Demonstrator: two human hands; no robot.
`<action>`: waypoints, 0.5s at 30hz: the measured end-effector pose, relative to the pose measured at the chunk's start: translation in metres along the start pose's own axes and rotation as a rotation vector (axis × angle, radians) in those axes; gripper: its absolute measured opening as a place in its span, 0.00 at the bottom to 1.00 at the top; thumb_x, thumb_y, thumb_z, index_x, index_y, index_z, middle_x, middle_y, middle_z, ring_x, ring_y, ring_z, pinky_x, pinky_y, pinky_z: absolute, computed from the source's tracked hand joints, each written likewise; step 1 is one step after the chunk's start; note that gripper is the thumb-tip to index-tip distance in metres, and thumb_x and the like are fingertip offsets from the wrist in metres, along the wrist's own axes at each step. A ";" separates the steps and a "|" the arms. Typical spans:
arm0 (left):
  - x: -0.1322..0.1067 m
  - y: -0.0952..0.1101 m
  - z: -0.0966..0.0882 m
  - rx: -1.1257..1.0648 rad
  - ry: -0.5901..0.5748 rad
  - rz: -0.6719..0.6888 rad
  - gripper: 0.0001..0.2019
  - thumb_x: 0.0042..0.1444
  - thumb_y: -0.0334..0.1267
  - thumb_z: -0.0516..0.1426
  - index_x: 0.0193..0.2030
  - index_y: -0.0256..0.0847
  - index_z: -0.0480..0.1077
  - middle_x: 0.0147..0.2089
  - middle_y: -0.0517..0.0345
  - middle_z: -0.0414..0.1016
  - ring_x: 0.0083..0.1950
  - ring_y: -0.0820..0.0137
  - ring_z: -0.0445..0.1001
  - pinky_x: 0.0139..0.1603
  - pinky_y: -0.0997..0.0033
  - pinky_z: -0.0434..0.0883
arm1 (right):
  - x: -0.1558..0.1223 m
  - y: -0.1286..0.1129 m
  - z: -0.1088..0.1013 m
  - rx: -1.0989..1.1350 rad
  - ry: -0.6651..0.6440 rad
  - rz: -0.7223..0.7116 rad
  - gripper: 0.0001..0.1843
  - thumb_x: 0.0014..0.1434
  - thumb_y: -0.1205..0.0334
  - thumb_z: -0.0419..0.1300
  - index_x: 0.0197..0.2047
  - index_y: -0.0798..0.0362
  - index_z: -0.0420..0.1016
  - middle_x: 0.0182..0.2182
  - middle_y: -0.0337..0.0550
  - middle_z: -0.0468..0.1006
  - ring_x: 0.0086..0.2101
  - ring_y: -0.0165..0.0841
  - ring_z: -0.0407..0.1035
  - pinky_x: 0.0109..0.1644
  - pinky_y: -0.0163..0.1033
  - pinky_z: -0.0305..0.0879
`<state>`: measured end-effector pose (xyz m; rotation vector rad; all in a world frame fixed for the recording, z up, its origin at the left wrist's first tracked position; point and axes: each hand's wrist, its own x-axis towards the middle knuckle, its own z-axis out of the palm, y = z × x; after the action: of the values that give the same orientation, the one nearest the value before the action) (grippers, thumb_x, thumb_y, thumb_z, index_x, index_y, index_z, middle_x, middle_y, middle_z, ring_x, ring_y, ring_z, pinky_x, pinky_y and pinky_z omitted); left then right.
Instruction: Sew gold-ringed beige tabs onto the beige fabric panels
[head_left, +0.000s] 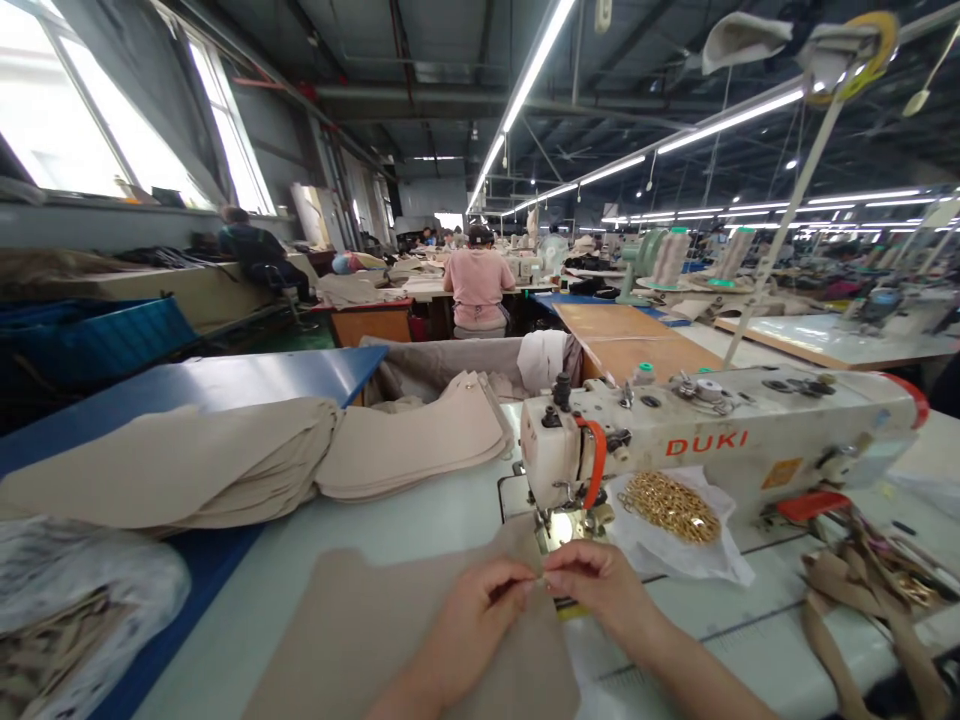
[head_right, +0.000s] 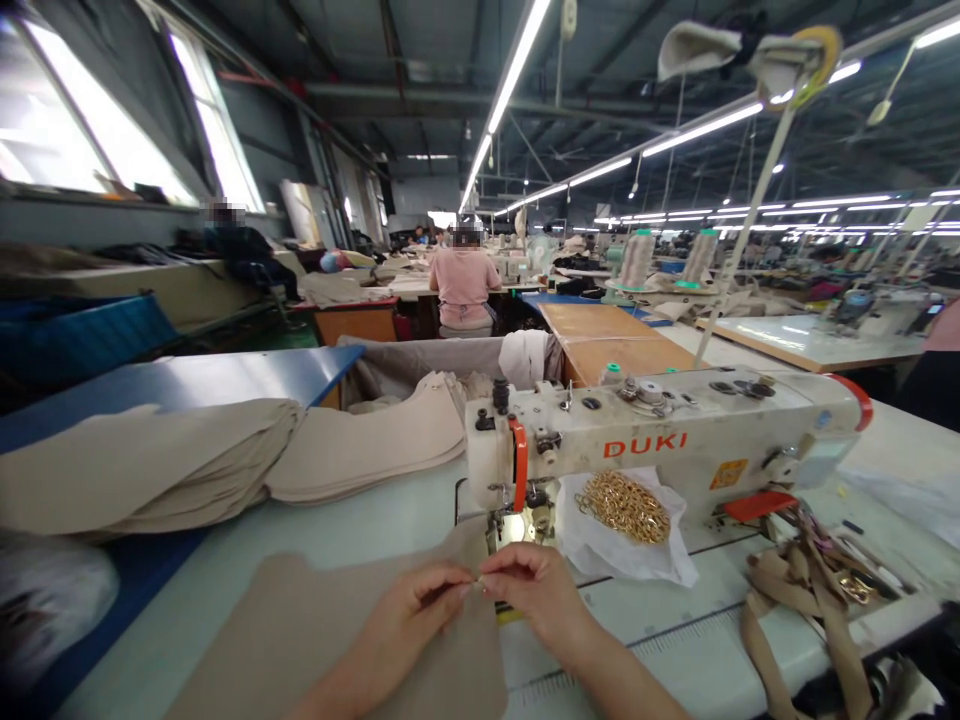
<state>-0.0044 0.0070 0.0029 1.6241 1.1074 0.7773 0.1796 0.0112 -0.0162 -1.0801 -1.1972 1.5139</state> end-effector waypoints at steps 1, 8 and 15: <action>0.000 -0.002 0.000 -0.056 -0.017 -0.024 0.11 0.54 0.43 0.55 0.33 0.39 0.75 0.24 0.62 0.69 0.26 0.73 0.64 0.29 0.75 0.63 | -0.001 0.000 0.000 0.022 -0.013 0.020 0.19 0.38 0.48 0.72 0.28 0.53 0.79 0.23 0.39 0.76 0.26 0.31 0.70 0.35 0.38 0.67; 0.004 -0.016 0.003 -0.291 -0.057 -0.139 0.22 0.45 0.57 0.60 0.30 0.37 0.73 0.18 0.66 0.63 0.20 0.77 0.59 0.23 0.76 0.57 | -0.002 0.008 -0.001 -0.009 -0.077 -0.076 0.13 0.46 0.52 0.69 0.33 0.51 0.79 0.26 0.40 0.76 0.27 0.30 0.69 0.33 0.34 0.65; 0.011 -0.024 0.008 -0.366 -0.058 -0.219 0.28 0.31 0.64 0.64 0.25 0.40 0.65 0.15 0.69 0.63 0.15 0.80 0.56 0.19 0.76 0.53 | 0.000 0.030 0.001 -0.408 -0.017 -0.323 0.05 0.52 0.66 0.60 0.31 0.51 0.78 0.28 0.41 0.75 0.28 0.30 0.68 0.32 0.32 0.63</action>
<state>-0.0006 0.0171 -0.0230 1.1899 1.0139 0.7341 0.1750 0.0073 -0.0460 -1.0686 -1.6511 1.0574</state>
